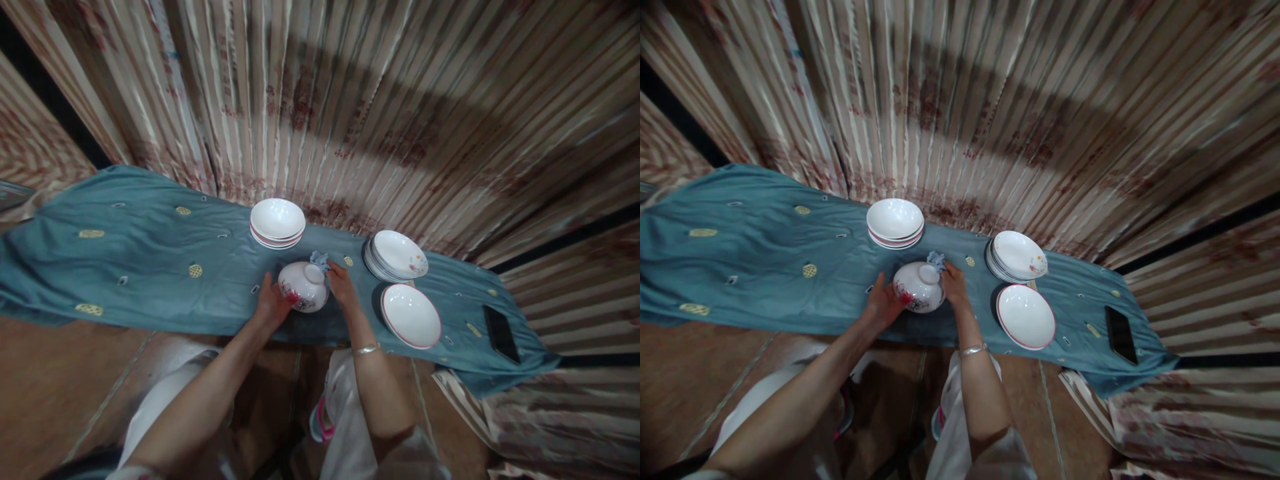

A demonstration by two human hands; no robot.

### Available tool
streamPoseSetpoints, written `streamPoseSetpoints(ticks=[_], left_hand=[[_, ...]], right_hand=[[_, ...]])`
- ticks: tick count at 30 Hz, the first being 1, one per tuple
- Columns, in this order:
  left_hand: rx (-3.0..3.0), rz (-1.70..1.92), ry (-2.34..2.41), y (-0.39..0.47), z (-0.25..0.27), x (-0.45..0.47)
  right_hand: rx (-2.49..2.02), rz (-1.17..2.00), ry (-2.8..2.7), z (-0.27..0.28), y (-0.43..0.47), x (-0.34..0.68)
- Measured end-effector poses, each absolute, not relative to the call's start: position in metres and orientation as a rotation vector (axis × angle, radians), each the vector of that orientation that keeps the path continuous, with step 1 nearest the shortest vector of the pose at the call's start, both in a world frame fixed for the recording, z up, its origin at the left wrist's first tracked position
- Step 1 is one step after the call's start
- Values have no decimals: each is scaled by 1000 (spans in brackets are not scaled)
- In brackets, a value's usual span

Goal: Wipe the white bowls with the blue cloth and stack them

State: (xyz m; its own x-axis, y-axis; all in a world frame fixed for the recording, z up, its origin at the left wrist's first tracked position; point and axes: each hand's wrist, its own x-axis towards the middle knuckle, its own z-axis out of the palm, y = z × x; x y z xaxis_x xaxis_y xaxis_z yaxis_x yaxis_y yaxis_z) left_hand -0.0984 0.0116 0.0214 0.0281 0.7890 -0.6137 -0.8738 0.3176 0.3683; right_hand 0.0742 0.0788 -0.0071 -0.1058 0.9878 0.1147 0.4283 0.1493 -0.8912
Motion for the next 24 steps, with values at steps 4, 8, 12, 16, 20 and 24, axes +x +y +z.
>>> streamPoseSetpoints(ticks=[4,8,12,16,20,24], left_hand=[[-115,1272,902,11,23,-99],[-101,1276,905,9,26,-98],[-95,1279,893,8,29,-97],[-88,1289,867,8,29,-97],[-87,1289,870,8,29,-96],[-96,1293,874,8,30,-96]], right_hand=[[-1462,806,-1574,-13,58,74],[-1522,632,-1514,-22,37,66],[-1563,462,-1517,-31,13,54],[-1563,365,-1566,-33,-14,45],[-1549,318,-1634,-30,-35,39],[-1557,265,-1794,-25,-48,36]])
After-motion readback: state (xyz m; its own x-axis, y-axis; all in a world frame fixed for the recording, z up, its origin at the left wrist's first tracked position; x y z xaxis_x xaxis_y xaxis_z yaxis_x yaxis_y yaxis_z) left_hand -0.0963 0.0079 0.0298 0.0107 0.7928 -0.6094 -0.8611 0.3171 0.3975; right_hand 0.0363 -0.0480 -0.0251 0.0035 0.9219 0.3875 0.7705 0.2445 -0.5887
